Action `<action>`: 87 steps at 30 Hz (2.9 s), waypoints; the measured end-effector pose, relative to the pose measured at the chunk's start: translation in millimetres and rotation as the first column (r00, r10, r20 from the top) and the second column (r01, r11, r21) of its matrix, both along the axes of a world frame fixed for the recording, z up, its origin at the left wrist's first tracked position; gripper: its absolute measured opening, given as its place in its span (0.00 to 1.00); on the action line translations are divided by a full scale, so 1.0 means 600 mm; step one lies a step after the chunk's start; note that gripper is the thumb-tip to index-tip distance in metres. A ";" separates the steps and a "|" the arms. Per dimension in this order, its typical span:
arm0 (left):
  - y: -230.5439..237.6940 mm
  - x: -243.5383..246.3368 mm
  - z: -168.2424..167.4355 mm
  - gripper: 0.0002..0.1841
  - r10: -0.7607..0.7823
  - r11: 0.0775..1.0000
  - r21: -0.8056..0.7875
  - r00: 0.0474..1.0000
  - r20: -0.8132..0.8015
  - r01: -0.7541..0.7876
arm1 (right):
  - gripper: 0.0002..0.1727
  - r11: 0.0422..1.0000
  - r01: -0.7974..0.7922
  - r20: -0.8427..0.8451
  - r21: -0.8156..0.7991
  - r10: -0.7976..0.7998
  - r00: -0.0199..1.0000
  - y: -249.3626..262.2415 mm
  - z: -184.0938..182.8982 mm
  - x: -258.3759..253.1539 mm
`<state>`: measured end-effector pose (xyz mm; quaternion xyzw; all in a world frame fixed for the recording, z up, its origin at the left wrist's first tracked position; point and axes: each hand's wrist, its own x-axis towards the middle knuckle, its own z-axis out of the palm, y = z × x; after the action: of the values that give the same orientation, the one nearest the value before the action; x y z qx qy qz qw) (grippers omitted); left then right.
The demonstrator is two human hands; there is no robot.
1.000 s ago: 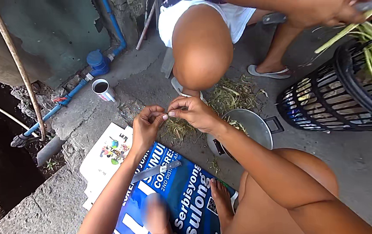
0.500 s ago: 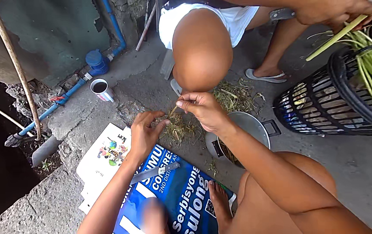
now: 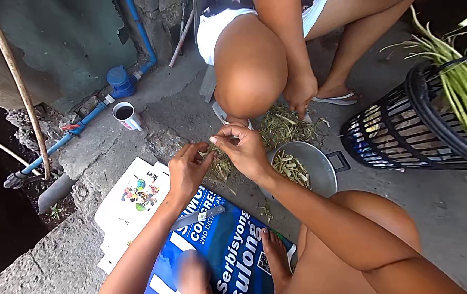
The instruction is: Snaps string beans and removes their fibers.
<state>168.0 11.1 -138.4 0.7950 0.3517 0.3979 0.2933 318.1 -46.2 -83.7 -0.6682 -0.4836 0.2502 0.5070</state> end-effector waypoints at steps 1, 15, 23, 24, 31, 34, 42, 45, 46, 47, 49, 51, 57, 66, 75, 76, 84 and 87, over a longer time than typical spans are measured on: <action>-0.001 0.001 0.003 0.13 0.005 1.000 -0.011 1.000 0.004 -0.005 | 0.05 1.000 0.011 0.033 0.021 -0.011 0.999 -0.001 0.000 -0.002; -0.001 0.012 0.004 0.05 0.022 0.994 0.110 1.000 -0.006 -0.022 | 0.07 0.982 0.033 0.274 0.184 -0.083 0.958 0.002 -0.006 -0.004; 0.001 0.005 -0.004 0.04 0.030 0.986 0.163 0.999 -0.024 -0.026 | 0.07 0.995 0.049 0.200 0.091 -0.067 0.977 0.008 -0.011 0.004; 0.002 0.004 -0.004 0.04 0.023 0.987 0.157 0.999 -0.033 -0.018 | 0.07 0.996 0.050 0.169 0.070 -0.061 0.984 0.009 -0.011 0.005; 0.011 -0.013 -0.008 0.05 -0.069 0.998 -0.024 0.985 -0.161 0.066 | 0.07 0.990 0.123 0.032 0.067 -0.126 0.992 0.008 -0.010 0.014; 0.025 -0.034 -0.006 0.08 -0.156 0.965 -0.251 0.934 -0.322 0.075 | 0.06 0.982 0.153 -0.008 0.111 -0.153 0.988 0.007 -0.002 0.027; 0.073 -0.058 -0.029 0.15 -0.413 0.863 -0.504 0.523 -0.746 -0.037 | 0.06 0.968 0.164 -0.055 0.190 -0.156 0.986 0.013 -0.005 0.036; 0.073 -0.062 -0.050 0.17 -0.468 0.839 -0.535 0.373 -0.801 -0.097 | 0.05 0.968 0.166 -0.046 0.186 -0.160 0.986 0.011 -0.008 0.033; 0.070 -0.070 -0.050 0.17 -0.459 0.842 -0.530 0.383 -0.802 -0.101 | 0.05 0.971 0.161 -0.028 0.176 -0.159 0.987 0.009 -0.012 0.029; 0.070 -0.078 -0.043 0.17 -0.435 0.851 -0.518 0.429 -0.791 -0.092 | 0.06 0.972 0.147 -0.003 0.185 -0.149 0.989 0.010 -0.017 0.025; 0.071 -0.079 -0.012 0.18 -0.332 0.891 -0.449 0.580 -0.743 -0.066 | 0.09 0.969 0.110 0.084 0.221 -0.131 0.988 0.011 -0.026 0.021; 0.068 -0.073 0.012 0.17 -0.200 0.943 -0.334 0.791 -0.579 -0.006 | 0.10 0.962 0.077 0.172 0.263 -0.126 0.977 0.012 -0.027 0.016; 0.033 -0.017 0.009 0.11 -0.099 0.993 -0.074 0.992 -0.083 0.093 | 0.08 0.924 0.040 0.189 0.381 -0.120 0.975 0.012 -0.018 -0.003; 0.022 -0.007 -0.008 0.09 -0.047 0.997 0.057 0.998 0.053 0.043 | 0.06 0.938 0.047 -0.024 0.343 -0.041 0.999 -0.003 0.016 -0.013; 0.035 -0.030 0.011 0.08 0.045 0.971 0.237 0.994 -0.099 -0.020 | 0.14 0.989 -0.028 0.272 0.144 -0.013 0.962 -0.005 0.031 0.015; 0.036 -0.033 0.005 0.07 0.068 0.962 0.271 0.991 -0.119 -0.034 | 0.13 0.982 -0.035 0.338 0.185 -0.030 0.941 -0.007 0.024 0.014; 0.025 -0.028 0.009 0.05 0.069 0.937 0.348 0.969 -0.236 0.018 | 0.09 0.919 -0.365 0.829 0.146 0.087 0.552 -0.005 -0.014 -0.006; 0.018 -0.023 0.013 0.06 0.038 0.931 0.361 0.965 -0.260 0.061 | 0.10 0.937 -0.346 0.873 0.053 0.125 0.472 0.002 -0.023 0.000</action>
<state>154.3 21.9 -130.7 0.8834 0.3023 0.3457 0.0933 318.0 -45.1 -97.2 -0.5683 -0.7828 -0.1017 0.2321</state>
